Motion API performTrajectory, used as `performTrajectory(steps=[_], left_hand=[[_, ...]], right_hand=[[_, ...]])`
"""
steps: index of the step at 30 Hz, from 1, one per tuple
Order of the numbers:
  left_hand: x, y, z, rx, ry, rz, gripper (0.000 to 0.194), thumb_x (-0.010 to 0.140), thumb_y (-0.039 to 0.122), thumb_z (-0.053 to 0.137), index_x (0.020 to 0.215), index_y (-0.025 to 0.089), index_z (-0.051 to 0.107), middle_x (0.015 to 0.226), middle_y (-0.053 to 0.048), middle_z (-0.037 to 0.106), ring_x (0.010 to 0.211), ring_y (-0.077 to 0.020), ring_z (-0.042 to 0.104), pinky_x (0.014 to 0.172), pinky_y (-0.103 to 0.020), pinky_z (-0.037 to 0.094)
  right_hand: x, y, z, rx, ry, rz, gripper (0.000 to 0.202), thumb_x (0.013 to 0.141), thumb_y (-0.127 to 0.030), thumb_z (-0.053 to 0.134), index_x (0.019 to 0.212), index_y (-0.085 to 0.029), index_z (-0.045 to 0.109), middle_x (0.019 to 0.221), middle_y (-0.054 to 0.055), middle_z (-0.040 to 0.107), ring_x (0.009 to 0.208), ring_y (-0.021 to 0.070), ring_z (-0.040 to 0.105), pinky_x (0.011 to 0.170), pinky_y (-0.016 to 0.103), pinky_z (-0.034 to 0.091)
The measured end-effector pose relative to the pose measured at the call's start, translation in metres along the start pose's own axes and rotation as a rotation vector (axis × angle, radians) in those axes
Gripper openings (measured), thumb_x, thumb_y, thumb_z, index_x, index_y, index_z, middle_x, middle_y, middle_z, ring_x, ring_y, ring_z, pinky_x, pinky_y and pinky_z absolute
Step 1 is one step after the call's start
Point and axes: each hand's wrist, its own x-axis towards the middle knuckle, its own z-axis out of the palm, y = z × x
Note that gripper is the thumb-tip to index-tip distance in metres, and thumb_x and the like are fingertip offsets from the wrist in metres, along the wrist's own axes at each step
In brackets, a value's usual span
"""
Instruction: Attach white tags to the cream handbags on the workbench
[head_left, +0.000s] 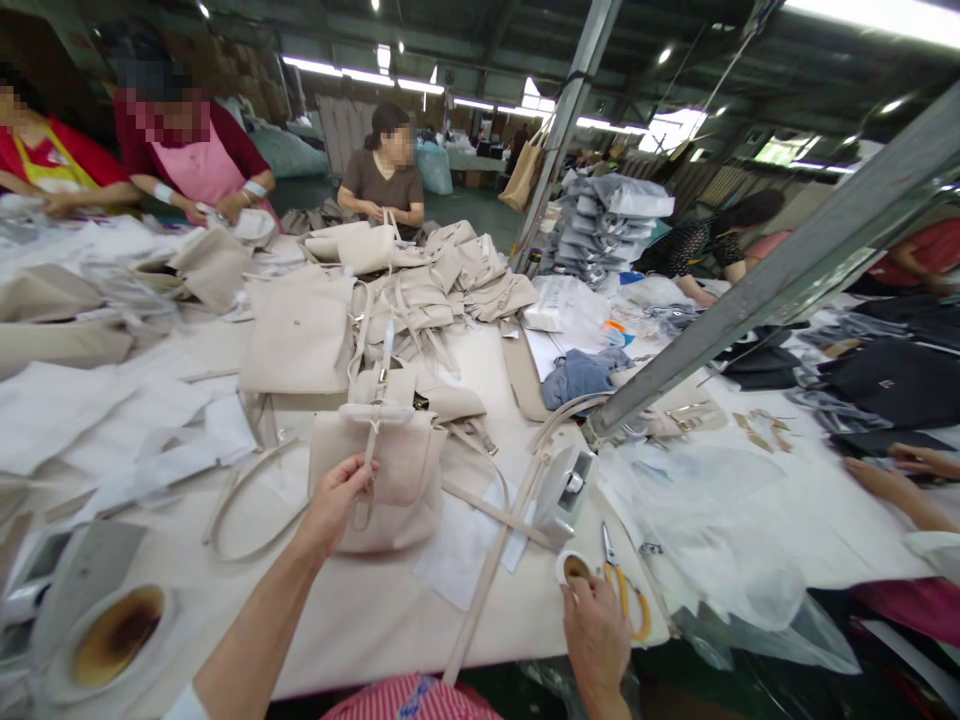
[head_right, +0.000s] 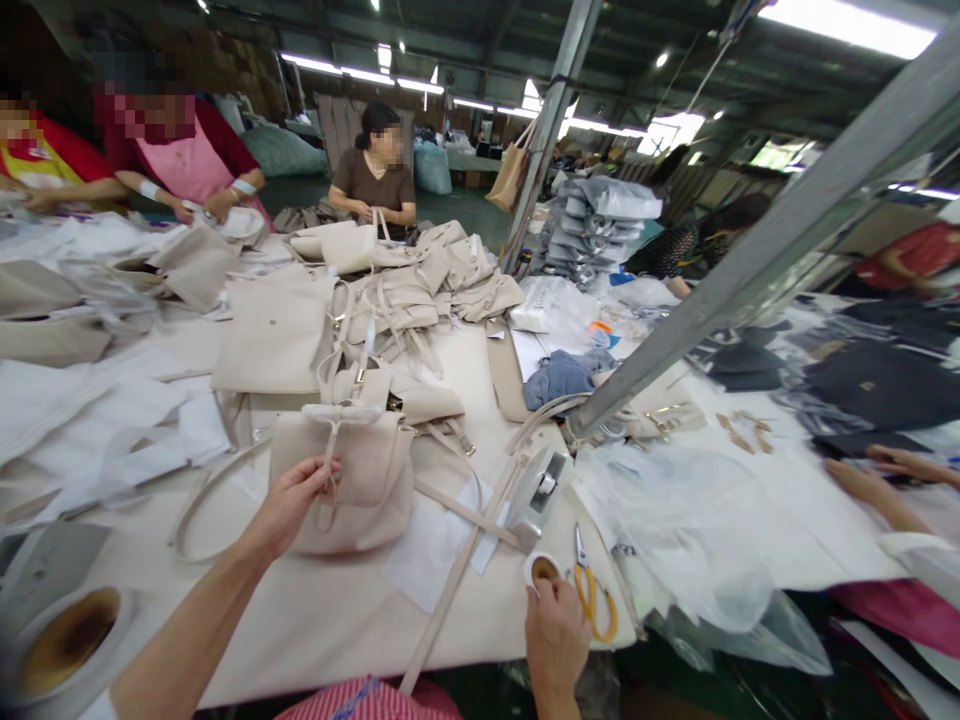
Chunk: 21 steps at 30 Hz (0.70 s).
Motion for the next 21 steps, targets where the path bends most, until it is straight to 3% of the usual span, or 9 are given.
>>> performTrajectory(steps=[4, 8, 12, 16, 21], left_hand=[[-0.005, 0.003, 0.001, -0.003, 0.005, 0.006, 0.038, 0.064, 0.048, 0.068, 0.083, 0.016, 0.066, 0.070, 0.000, 0.060, 0.063, -0.0142, 0.048, 0.065, -0.028, 0.036], [-0.007, 0.005, 0.002, 0.003, 0.003, 0.008, 0.036, 0.064, 0.047, 0.066, 0.081, 0.016, 0.065, 0.069, 0.001, 0.059, 0.062, -0.0138, 0.047, 0.064, -0.028, 0.035], [-0.005, 0.003, 0.002, 0.012, 0.010, 0.023, 0.033, 0.064, 0.045, 0.065, 0.079, 0.016, 0.065, 0.068, 0.001, 0.059, 0.063, -0.0137, 0.046, 0.065, -0.028, 0.034], [-0.004, 0.001, 0.003, 0.015, 0.023, 0.042, 0.031, 0.065, 0.044, 0.064, 0.079, 0.016, 0.066, 0.065, 0.002, 0.058, 0.061, -0.0138, 0.045, 0.064, -0.028, 0.033], [-0.003, 0.001, 0.002, 0.013, 0.022, 0.055, 0.030, 0.066, 0.044, 0.063, 0.077, 0.017, 0.066, 0.061, 0.003, 0.054, 0.060, -0.0138, 0.043, 0.063, -0.028, 0.031]], right_hand=[[0.006, -0.050, -0.001, 0.389, -0.203, -0.008, 0.039, 0.095, -0.042, 0.037, 0.071, -0.021, 0.060, 0.074, 0.006, 0.065, 0.071, 0.0198, 0.061, 0.066, 0.030, 0.042], [0.022, -0.095, 0.017, 0.488, -0.292, 0.025, 0.045, 0.096, -0.043, 0.030, 0.071, -0.022, 0.060, 0.065, 0.004, 0.066, 0.067, 0.0190, 0.063, 0.063, 0.028, 0.043], [0.038, -0.108, 0.030, 0.519, -0.328, 0.069, 0.034, 0.092, -0.038, 0.036, 0.078, -0.021, 0.062, 0.077, 0.008, 0.071, 0.079, 0.0220, 0.067, 0.067, 0.030, 0.045], [0.051, -0.114, 0.032, 0.535, -0.377, 0.157, 0.029, 0.083, -0.045, 0.052, 0.068, -0.021, 0.058, 0.074, 0.011, 0.070, 0.077, 0.0268, 0.067, 0.066, 0.034, 0.044], [0.065, -0.125, 0.029, 0.647, -0.436, 0.197, 0.020, 0.070, -0.035, 0.062, 0.057, -0.022, 0.053, 0.065, 0.003, 0.063, 0.072, 0.0223, 0.061, 0.065, 0.031, 0.042]])
